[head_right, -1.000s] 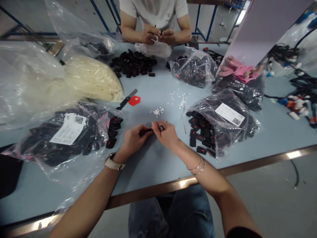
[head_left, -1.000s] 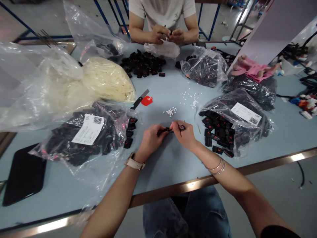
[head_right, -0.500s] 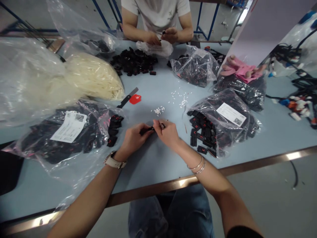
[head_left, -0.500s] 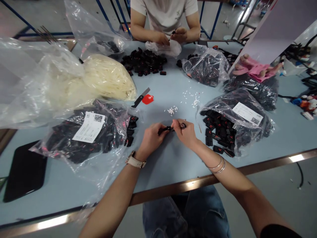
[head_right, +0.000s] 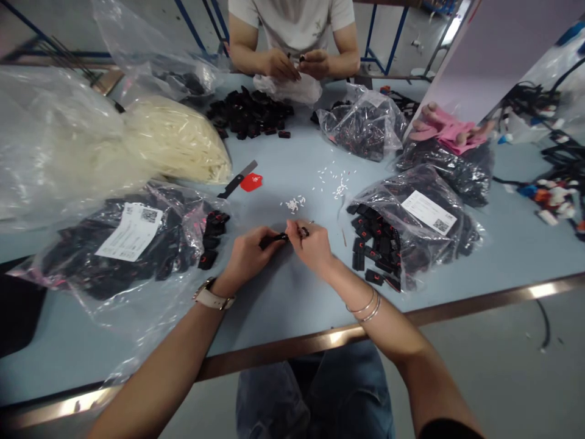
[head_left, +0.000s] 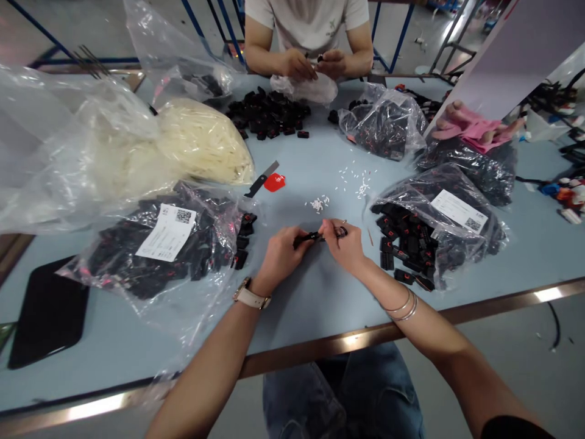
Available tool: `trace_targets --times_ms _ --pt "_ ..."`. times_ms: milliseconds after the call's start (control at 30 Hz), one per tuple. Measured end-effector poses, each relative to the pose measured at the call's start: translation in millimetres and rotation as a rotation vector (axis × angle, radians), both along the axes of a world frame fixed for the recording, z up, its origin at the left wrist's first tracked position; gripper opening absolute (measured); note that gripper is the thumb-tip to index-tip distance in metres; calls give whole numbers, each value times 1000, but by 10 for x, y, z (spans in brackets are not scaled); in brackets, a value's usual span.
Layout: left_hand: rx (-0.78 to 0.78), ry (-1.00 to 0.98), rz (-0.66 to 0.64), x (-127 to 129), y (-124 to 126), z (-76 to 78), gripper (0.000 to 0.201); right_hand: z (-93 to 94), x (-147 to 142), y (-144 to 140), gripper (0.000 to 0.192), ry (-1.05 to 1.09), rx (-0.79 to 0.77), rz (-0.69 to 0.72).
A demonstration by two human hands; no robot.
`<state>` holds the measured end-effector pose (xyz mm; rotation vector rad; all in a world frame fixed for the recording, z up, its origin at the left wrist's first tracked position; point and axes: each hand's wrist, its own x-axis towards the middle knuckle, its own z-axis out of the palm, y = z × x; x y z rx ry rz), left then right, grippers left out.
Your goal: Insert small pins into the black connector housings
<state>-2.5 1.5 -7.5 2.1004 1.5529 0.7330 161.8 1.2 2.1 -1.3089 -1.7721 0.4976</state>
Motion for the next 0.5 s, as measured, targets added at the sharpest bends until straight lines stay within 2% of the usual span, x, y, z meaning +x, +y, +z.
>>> trace_targets --times_ms 167,333,500 --pt "-1 0 3 1 -2 13 8 -21 -9 18 45 -60 -31 25" --pt "-7 -1 10 2 0 10 8 13 13 2 43 26 4 -8" --pt "28 -17 -3 11 -21 -11 14 -4 34 5 43 132 -48 -15"
